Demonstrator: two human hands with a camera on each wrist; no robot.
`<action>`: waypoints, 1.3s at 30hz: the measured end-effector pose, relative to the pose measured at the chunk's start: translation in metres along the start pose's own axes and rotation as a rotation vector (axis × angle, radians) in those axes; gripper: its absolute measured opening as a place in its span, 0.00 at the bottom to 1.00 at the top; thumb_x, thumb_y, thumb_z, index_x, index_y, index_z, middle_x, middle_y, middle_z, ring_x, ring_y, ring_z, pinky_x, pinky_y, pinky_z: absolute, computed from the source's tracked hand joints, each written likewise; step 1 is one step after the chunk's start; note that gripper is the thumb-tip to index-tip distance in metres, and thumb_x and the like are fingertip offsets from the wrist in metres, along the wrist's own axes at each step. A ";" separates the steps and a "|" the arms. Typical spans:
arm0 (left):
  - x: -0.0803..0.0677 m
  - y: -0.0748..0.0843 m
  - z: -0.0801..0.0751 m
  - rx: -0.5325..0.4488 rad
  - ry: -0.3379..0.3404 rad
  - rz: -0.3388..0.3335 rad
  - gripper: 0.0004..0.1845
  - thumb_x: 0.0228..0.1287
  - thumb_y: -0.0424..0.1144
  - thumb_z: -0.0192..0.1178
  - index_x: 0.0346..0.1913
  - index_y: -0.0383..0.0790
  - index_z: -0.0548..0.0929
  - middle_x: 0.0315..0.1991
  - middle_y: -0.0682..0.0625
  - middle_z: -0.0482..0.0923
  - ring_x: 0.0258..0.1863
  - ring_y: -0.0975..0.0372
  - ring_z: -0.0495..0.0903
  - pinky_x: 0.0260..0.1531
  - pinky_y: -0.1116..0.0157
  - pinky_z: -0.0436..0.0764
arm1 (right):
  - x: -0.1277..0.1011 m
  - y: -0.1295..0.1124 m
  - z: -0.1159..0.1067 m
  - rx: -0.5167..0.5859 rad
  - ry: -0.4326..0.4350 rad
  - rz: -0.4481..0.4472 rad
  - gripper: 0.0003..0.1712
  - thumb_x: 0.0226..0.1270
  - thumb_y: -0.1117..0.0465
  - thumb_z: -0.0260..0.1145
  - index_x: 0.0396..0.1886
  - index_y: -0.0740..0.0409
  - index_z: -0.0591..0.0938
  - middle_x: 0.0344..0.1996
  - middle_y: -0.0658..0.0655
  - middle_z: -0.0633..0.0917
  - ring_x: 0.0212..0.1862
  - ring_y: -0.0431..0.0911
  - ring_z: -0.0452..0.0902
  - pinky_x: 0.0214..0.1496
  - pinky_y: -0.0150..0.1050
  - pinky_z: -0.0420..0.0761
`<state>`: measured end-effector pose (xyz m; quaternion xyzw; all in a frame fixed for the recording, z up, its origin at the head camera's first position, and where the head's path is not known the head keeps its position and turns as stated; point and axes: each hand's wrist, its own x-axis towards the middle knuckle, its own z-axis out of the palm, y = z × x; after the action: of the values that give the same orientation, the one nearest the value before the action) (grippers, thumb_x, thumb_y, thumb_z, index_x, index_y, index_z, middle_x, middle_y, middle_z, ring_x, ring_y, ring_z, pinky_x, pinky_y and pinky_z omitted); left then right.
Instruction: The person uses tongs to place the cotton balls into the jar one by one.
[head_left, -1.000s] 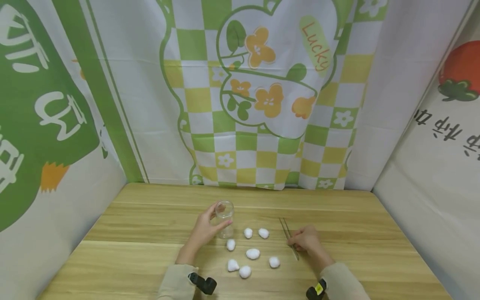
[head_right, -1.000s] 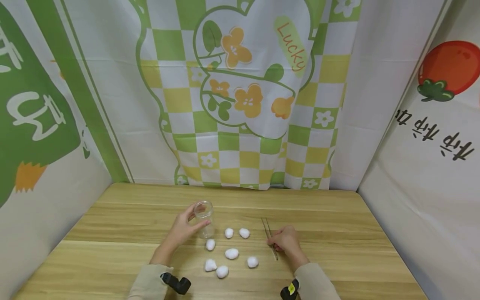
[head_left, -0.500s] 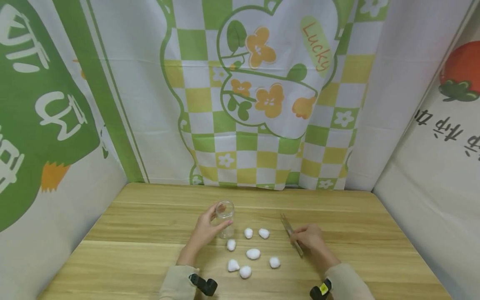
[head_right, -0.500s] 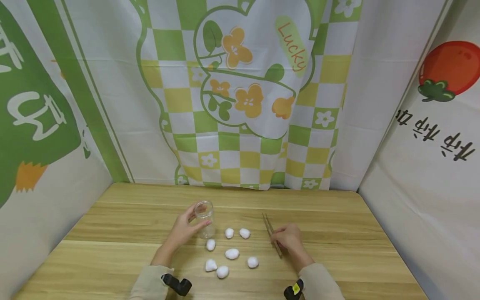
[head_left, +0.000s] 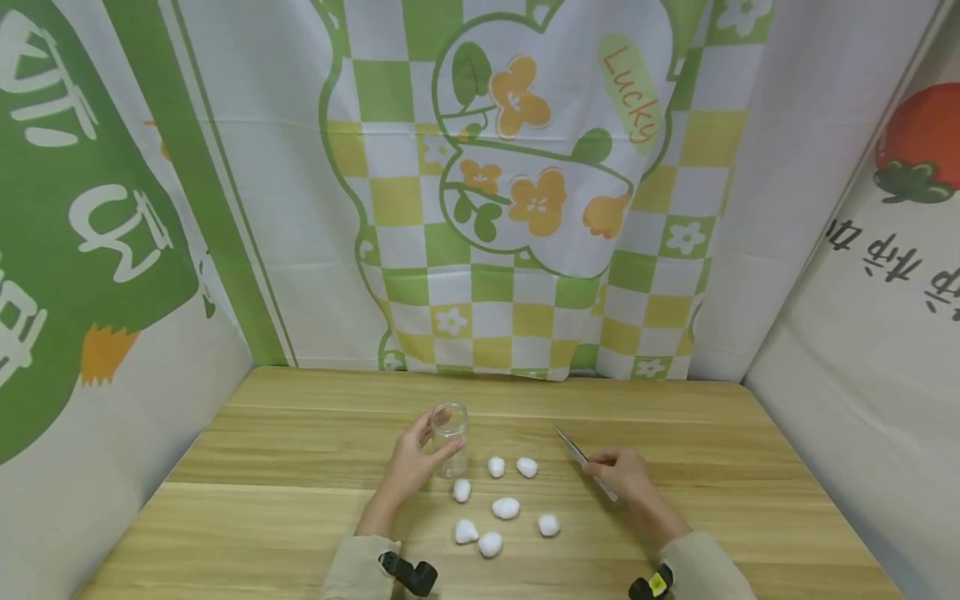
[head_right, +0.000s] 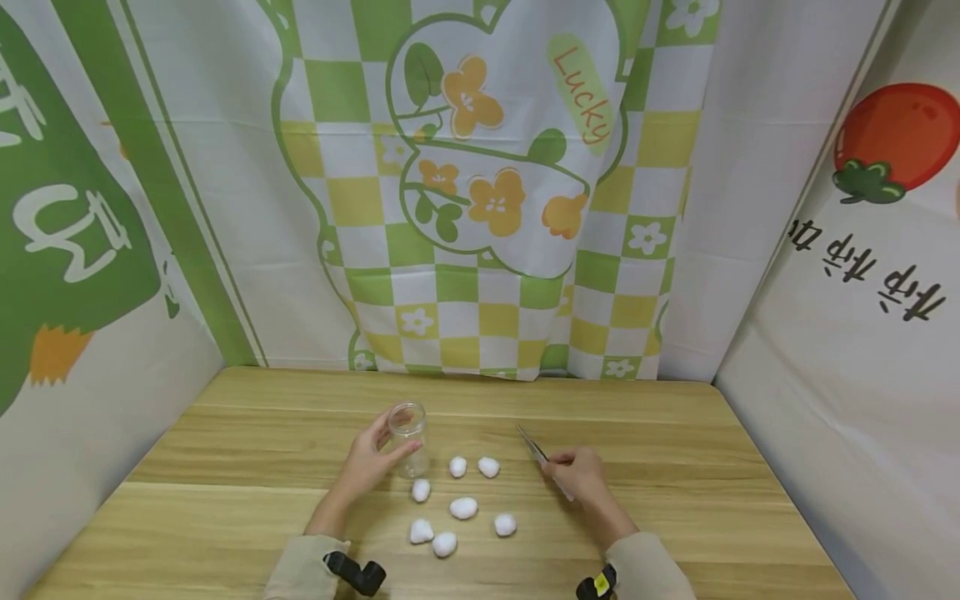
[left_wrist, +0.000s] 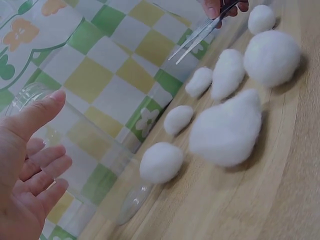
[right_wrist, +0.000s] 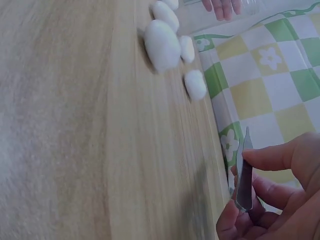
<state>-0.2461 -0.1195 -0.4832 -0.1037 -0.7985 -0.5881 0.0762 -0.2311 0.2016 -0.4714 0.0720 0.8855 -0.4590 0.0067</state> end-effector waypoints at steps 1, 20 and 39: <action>0.000 0.000 0.000 -0.003 0.000 -0.002 0.36 0.57 0.38 0.68 0.68 0.34 0.67 0.63 0.37 0.74 0.68 0.45 0.70 0.72 0.48 0.65 | 0.000 0.000 0.000 0.008 -0.010 0.002 0.11 0.54 0.66 0.69 0.34 0.72 0.85 0.26 0.59 0.85 0.28 0.41 0.73 0.27 0.30 0.73; 0.001 -0.002 -0.001 -0.047 -0.017 -0.039 0.35 0.57 0.37 0.68 0.67 0.36 0.68 0.65 0.37 0.73 0.69 0.45 0.68 0.74 0.49 0.63 | 0.002 0.009 -0.004 0.078 -0.244 -0.298 0.14 0.64 0.68 0.63 0.46 0.75 0.78 0.30 0.68 0.84 0.28 0.35 0.74 0.28 0.25 0.76; -0.002 0.001 0.000 -0.062 -0.015 -0.030 0.36 0.58 0.39 0.68 0.68 0.36 0.67 0.66 0.38 0.72 0.71 0.46 0.66 0.73 0.50 0.63 | 0.004 0.015 -0.002 -0.134 -0.279 -0.581 0.07 0.63 0.66 0.65 0.35 0.67 0.82 0.22 0.56 0.82 0.23 0.27 0.64 0.22 0.24 0.69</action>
<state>-0.2438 -0.1195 -0.4828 -0.0986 -0.7818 -0.6130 0.0580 -0.2334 0.2126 -0.4824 -0.2476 0.8878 -0.3880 0.0015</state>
